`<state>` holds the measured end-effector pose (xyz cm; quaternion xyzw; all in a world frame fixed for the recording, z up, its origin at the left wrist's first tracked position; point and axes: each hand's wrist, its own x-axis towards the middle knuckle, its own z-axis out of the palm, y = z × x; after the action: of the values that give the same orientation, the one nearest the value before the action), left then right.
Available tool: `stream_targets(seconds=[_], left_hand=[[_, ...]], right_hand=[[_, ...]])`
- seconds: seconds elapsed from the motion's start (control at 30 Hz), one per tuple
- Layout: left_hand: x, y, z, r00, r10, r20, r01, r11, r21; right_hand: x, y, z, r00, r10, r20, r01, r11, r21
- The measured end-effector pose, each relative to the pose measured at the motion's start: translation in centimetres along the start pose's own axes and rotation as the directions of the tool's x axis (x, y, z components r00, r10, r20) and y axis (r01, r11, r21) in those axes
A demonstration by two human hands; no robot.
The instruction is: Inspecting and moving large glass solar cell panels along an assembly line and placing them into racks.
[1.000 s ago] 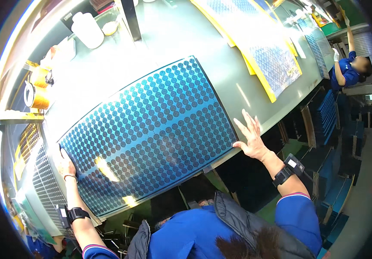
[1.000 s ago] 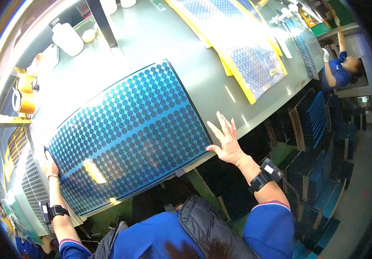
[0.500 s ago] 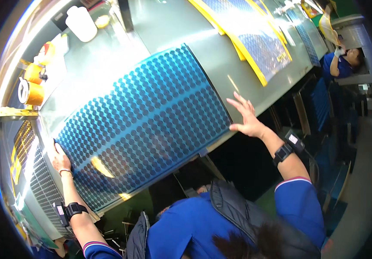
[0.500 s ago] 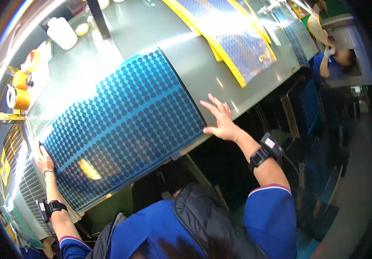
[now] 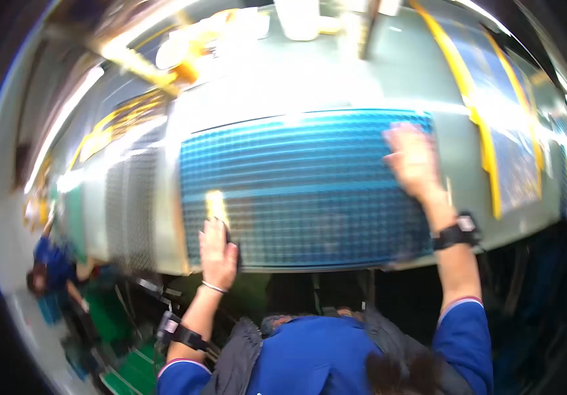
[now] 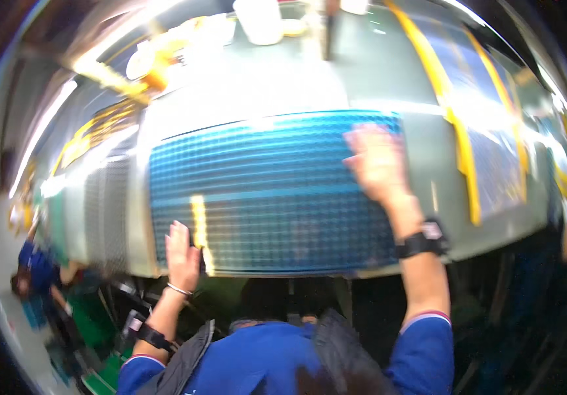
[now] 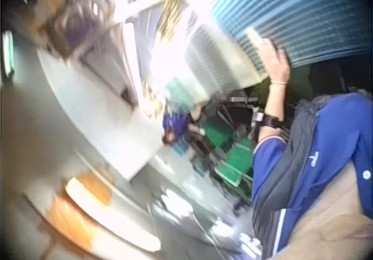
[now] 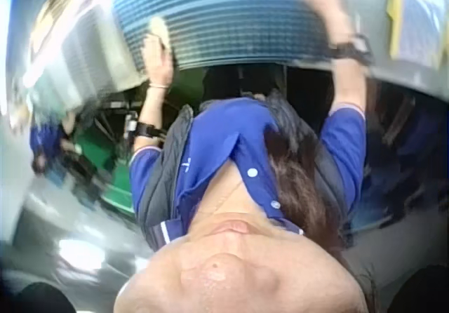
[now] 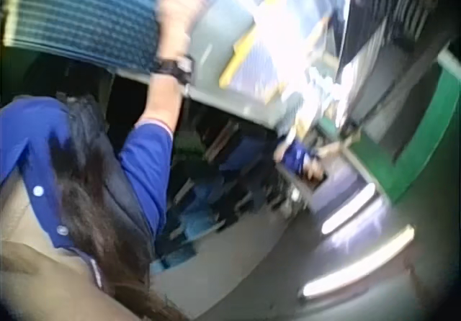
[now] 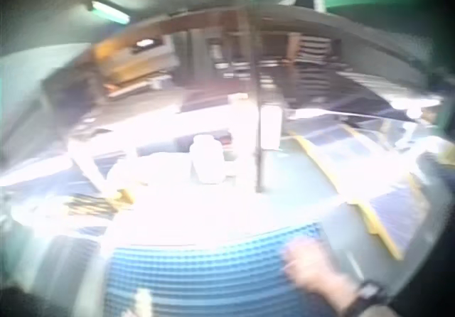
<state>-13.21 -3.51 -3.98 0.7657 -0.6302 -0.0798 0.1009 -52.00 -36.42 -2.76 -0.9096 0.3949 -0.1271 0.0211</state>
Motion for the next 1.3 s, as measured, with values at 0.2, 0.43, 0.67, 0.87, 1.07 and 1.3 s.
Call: stream_targets(seconds=[0.2, 0.43, 0.67, 0.87, 1.07, 1.3], left_hand=[[-7.2, -4.5, -2.6, 0.885, -0.39, -0.252, 0.389, 0.919, -0.057], [-3.2, -5.7, -2.2, 0.789, -0.504, -0.351, 0.462, 0.864, -0.202], [-1.2, -9.2, -2.3, 0.725, -0.667, -0.173, 0.648, 0.745, -0.158], [-1.7, -7.1, -0.8, 0.828, -0.372, -0.418, 0.384, 0.922, -0.061], [-3.3, -4.5, 1.1, 0.92, -0.328, -0.216, 0.364, 0.919, 0.155], [-7.6, 1.1, -2.5, 0.996, 0.085, 0.019, -0.085, 0.996, 0.033]], right_hand=[[-7.1, 6.0, 0.3, 0.888, 0.441, -0.133, -0.451, 0.89, -0.06], [-19.9, -5.6, -3.4, 0.514, 0.855, 0.076, -0.825, 0.468, 0.317], [-19.5, -2.3, -4.8, 0.355, 0.879, 0.318, -0.906, 0.24, 0.348], [-18.7, -1.7, -5.0, 0.352, 0.874, 0.334, -0.934, 0.349, 0.07], [-20.7, 0.7, -3.5, 0.366, 0.746, 0.556, -0.751, -0.116, 0.65], [-26.7, 6.9, -9.9, 0.317, 0.814, 0.486, -0.607, -0.22, 0.764]])
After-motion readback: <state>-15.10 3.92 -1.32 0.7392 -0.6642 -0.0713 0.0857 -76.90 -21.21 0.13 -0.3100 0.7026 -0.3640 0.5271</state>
